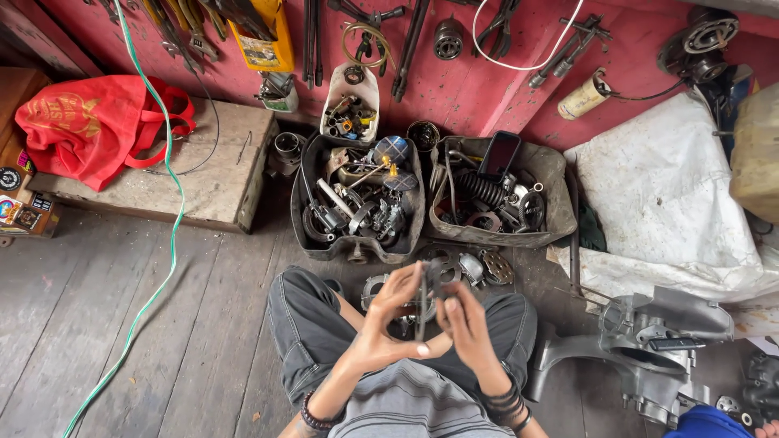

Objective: Inspecting and cleaning motorcycle clutch plates and engine components using a screwdriver.

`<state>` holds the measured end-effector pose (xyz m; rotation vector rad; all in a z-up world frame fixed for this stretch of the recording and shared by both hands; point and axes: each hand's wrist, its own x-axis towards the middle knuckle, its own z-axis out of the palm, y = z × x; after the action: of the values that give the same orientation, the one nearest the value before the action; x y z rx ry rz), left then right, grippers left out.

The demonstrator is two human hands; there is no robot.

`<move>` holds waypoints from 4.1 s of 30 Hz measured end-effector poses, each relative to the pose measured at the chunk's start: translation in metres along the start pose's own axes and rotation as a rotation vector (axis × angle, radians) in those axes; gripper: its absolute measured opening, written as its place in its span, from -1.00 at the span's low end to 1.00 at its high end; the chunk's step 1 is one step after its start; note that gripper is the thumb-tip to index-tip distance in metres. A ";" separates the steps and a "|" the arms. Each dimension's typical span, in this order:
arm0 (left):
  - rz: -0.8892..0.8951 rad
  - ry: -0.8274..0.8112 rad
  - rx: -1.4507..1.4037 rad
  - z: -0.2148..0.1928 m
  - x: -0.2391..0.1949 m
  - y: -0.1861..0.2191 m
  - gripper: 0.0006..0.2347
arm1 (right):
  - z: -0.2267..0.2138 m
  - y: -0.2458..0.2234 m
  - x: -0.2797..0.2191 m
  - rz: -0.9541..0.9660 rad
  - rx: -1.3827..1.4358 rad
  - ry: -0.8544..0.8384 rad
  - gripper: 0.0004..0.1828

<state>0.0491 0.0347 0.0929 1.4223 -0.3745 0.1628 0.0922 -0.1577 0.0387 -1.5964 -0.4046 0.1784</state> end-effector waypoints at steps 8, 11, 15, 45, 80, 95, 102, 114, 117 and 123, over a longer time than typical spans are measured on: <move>0.055 0.019 -0.033 0.000 0.006 0.000 -0.09 | 0.007 -0.004 -0.009 0.013 0.016 -0.040 -0.69; 0.059 -0.004 0.030 0.008 0.005 0.009 -0.10 | 0.001 -0.011 0.000 -0.004 0.067 0.011 -0.75; 0.068 0.031 0.005 0.005 0.007 0.008 -0.11 | 0.007 -0.014 -0.007 0.014 -0.047 0.039 -0.69; 0.120 0.004 0.163 0.007 0.018 0.020 -0.16 | 0.004 -0.015 0.006 -0.022 0.077 0.033 -0.75; 0.156 -0.018 0.077 0.003 0.023 0.023 -0.17 | 0.006 -0.026 0.001 0.032 0.074 -0.015 -0.74; 0.099 -0.047 0.095 0.009 0.021 0.026 -0.18 | 0.002 -0.029 0.004 -0.067 0.023 0.083 -0.77; 0.099 -0.028 0.029 0.007 0.021 0.022 -0.19 | 0.006 -0.044 -0.001 -0.109 0.114 0.064 -0.47; 0.105 0.008 0.056 0.007 0.024 0.027 -0.16 | 0.013 -0.035 -0.007 -0.140 0.026 0.099 -0.53; 0.160 0.013 0.079 0.006 0.026 0.025 -0.21 | 0.013 -0.041 0.000 -0.137 0.099 0.100 -0.53; 0.230 0.040 0.057 0.002 0.024 0.019 -0.23 | 0.017 -0.047 -0.010 -0.078 0.007 0.089 -0.56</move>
<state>0.0652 0.0325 0.1192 1.4280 -0.5033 0.3906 0.0702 -0.1446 0.0832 -1.5727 -0.3957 0.0493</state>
